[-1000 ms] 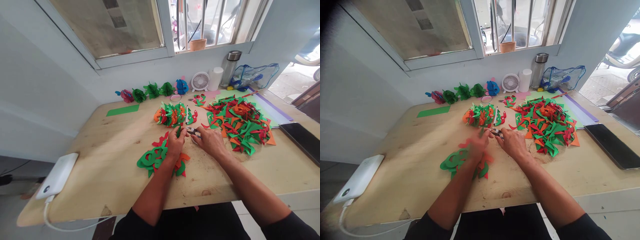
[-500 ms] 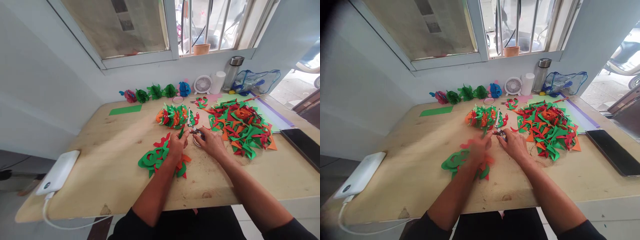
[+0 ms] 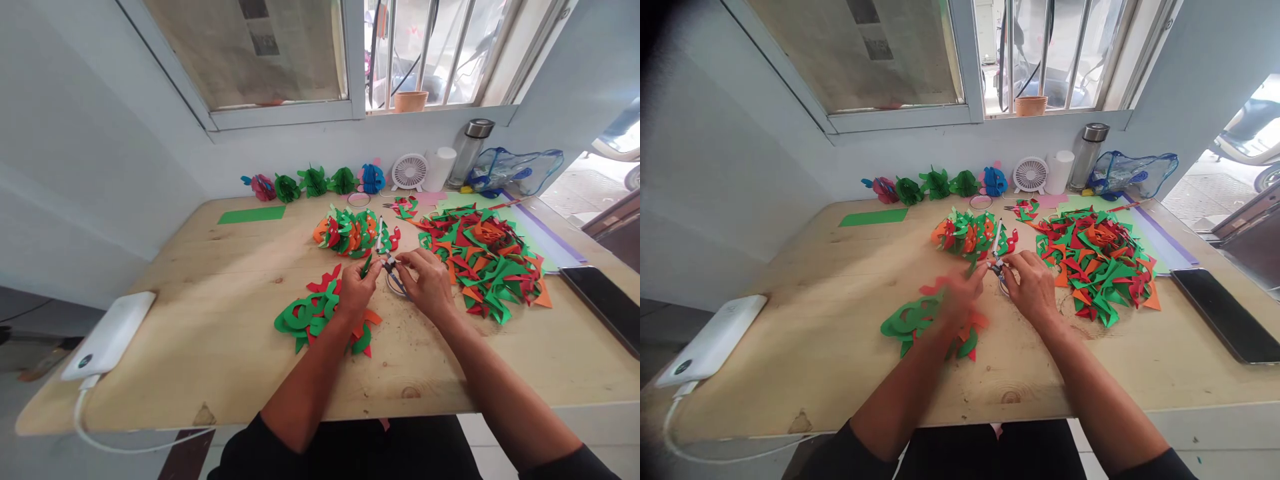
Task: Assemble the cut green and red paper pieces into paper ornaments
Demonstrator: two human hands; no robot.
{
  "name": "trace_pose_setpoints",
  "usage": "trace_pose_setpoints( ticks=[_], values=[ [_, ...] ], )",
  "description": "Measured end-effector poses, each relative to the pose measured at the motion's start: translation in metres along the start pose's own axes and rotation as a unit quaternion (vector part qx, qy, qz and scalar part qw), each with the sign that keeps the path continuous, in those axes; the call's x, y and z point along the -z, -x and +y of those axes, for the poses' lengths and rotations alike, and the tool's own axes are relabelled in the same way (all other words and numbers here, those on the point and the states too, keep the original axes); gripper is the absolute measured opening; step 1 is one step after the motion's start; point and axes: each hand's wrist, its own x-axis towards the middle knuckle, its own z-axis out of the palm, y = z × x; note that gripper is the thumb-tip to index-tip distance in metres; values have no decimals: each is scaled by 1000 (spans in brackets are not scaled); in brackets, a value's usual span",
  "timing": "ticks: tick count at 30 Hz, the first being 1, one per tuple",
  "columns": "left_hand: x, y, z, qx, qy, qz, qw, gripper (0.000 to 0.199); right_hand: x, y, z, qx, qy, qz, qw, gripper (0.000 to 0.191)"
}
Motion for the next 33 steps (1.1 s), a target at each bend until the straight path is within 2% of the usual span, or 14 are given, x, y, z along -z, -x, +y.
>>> trace_pose_setpoints(
  ticks=[9,18,26,33],
  values=[
    [-3,4,8,-19,-20,-21,999,36,-3,1,1,14,16,7,1000,12],
    [-3,3,5,-51,-26,-32,998,31,-5,1,2,20,33,10,999,12],
    [-2,2,0,-54,-65,-10,996,32,-7,1,3,25,25,11,999,13],
    [-3,1,-2,-38,-52,2,998,33,-5,0,3,-4,12,-9,1000,15]
  ],
)
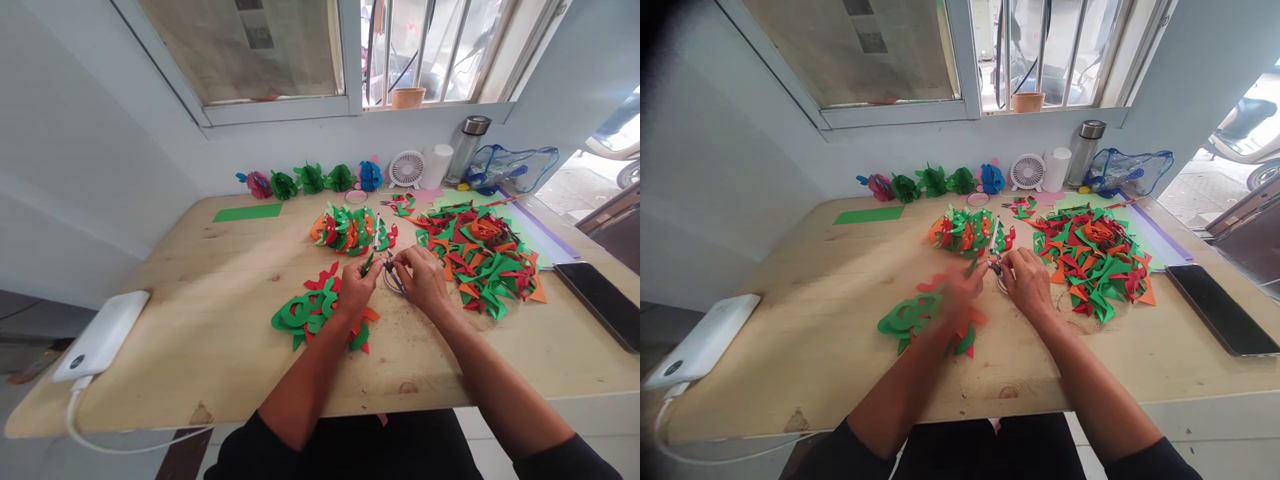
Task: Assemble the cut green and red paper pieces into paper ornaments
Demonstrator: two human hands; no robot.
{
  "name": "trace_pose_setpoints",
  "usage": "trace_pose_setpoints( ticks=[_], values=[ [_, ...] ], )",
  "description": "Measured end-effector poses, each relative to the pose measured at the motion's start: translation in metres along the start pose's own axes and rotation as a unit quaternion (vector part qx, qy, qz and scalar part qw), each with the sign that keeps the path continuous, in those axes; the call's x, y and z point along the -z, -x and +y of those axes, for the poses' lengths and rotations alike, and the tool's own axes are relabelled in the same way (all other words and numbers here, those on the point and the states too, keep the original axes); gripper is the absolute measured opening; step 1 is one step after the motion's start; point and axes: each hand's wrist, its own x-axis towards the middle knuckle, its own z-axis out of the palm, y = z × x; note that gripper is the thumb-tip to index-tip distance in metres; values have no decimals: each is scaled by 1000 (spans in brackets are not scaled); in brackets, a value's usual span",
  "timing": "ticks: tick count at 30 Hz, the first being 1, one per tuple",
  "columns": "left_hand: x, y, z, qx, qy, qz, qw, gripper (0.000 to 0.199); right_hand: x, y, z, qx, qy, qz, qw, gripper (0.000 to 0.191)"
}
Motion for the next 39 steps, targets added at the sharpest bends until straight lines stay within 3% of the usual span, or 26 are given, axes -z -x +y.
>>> trace_pose_setpoints(
  ticks=[8,12,15,21,27,34,39],
  values=[
    [0,-2,0,79,73,-33,994,42,7,-3,1,-120,-123,42,984,13],
    [-1,-3,-4,82,39,-27,996,42,4,-3,4,-152,-163,34,974,12],
    [-1,-4,-9,56,-9,-21,998,36,2,-3,6,-163,-198,30,966,12],
    [1,-9,-21,-55,-76,-54,994,25,2,-4,3,-191,-234,19,953,16],
    [5,-7,-15,-56,-169,-43,983,28,5,-6,-3,-212,-271,18,939,19],
    [3,-1,-7,-111,-256,-9,960,29,7,-6,-4,-241,-406,-39,880,23],
    [3,-1,-8,-125,-292,-9,948,28,6,-4,-5,-248,-447,-75,856,25]
  ],
)
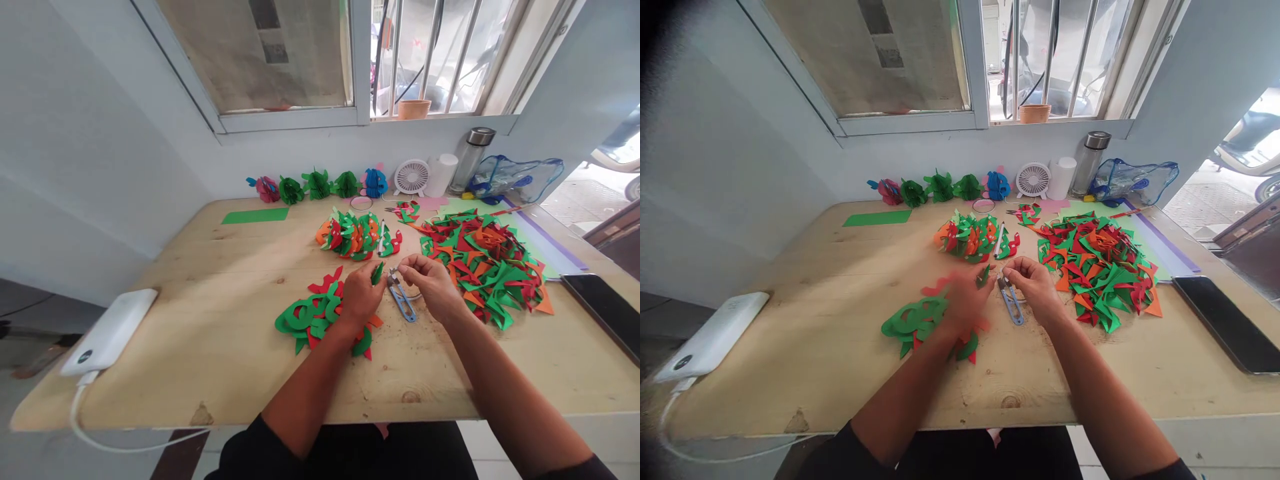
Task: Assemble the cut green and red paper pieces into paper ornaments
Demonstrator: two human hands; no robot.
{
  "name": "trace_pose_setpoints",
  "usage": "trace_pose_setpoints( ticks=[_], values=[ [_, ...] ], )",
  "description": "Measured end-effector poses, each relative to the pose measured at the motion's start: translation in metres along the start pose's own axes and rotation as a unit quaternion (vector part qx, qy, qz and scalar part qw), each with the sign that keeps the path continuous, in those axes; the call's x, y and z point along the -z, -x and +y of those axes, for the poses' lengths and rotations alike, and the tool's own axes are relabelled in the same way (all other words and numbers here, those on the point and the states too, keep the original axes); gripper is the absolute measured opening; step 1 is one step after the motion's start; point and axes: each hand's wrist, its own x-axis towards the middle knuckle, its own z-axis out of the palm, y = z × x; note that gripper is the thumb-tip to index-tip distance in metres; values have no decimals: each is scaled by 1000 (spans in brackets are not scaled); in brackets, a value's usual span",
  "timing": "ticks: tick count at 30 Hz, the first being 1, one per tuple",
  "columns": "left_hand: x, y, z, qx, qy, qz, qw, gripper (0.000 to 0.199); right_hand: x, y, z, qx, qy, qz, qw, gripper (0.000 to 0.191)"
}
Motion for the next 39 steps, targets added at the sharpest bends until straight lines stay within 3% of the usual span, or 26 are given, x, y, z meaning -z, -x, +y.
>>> trace_pose_setpoints(
  ticks=[8,17,28,35,39],
  values=[
    [-4,2,-1,-21,-55,5,998,31,-4,1,2,28,-8,-4,1000,24],
    [-4,5,4,4,-33,-13,999,42,-13,4,8,45,-7,-7,999,33],
    [-3,6,8,-17,-5,-31,999,51,-18,4,11,72,62,15,995,36],
    [2,6,6,-42,137,-89,986,71,-11,3,4,94,103,69,988,34],
    [1,4,1,-22,230,-89,969,63,-8,2,5,100,115,70,986,35]
  ],
)
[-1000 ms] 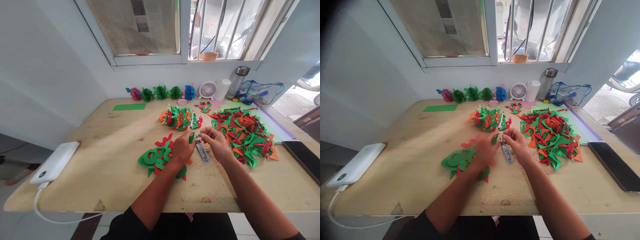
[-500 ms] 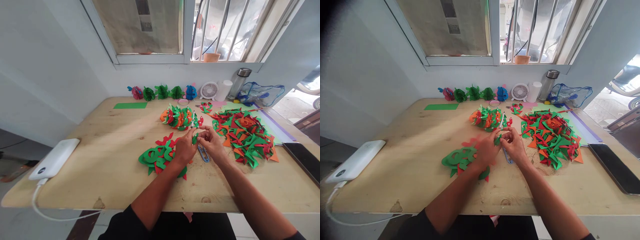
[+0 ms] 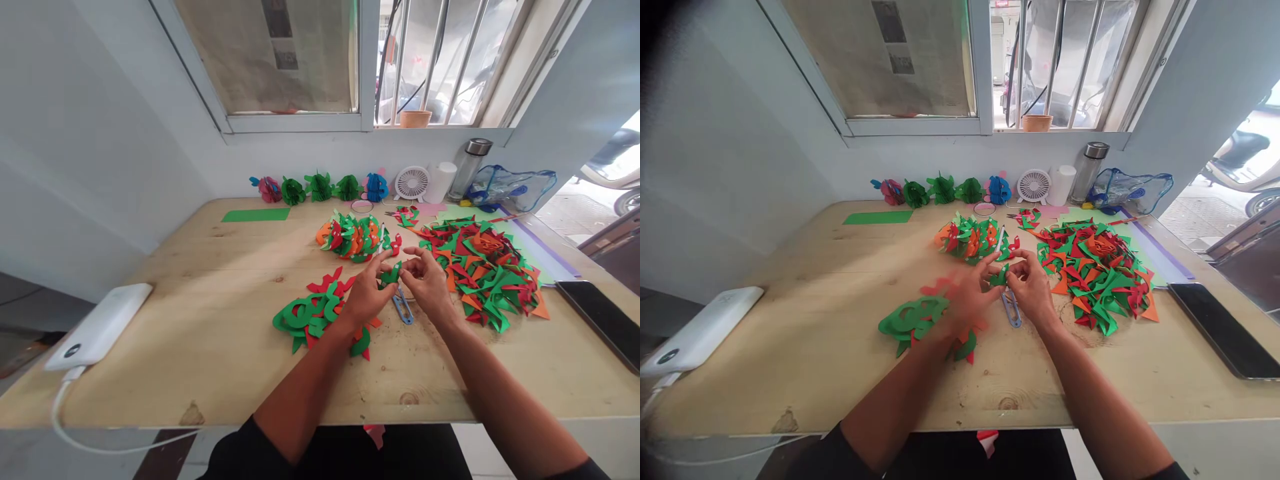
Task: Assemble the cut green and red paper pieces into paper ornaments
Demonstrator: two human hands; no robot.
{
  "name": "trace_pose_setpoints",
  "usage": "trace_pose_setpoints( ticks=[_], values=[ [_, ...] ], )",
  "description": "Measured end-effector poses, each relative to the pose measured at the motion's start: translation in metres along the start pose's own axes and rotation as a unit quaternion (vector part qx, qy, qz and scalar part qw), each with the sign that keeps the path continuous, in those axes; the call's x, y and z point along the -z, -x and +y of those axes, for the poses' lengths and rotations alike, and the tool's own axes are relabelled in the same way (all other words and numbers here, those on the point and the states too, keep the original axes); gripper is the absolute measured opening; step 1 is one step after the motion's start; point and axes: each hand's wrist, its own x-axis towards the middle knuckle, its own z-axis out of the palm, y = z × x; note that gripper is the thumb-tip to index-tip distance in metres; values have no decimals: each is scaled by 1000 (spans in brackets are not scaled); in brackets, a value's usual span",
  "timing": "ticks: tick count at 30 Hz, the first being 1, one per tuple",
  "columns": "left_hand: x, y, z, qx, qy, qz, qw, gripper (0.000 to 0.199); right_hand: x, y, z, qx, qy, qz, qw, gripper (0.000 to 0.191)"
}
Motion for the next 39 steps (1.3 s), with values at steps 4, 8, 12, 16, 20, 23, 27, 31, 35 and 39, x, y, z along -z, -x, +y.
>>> trace_pose_setpoints(
  ticks=[4,8,12,16,20,23,27,31,35,39],
  values=[
    [-2,-3,-5,20,79,32,996,51,1,-1,3,8,13,1,1000,35],
    [-3,-6,-1,39,157,74,984,45,2,-1,5,11,22,-10,1000,36],
    [1,-7,6,74,204,94,972,46,1,0,5,21,34,-23,999,37],
    [4,-7,8,90,244,74,963,46,1,0,3,25,27,-29,999,38],
    [5,-7,10,91,256,60,960,31,1,1,2,31,21,-40,999,38],
    [5,-6,15,102,238,68,963,24,1,1,3,37,27,-56,997,37],
    [5,-3,21,132,222,89,962,23,1,2,6,36,27,-69,997,36],
    [5,-2,22,142,235,94,957,28,-1,2,6,44,33,-64,996,35],
    [4,-3,18,151,240,108,953,33,-2,3,2,63,52,-39,996,33],
    [5,-5,14,153,220,131,954,32,-1,6,-5,92,80,-13,992,21]
  ],
)
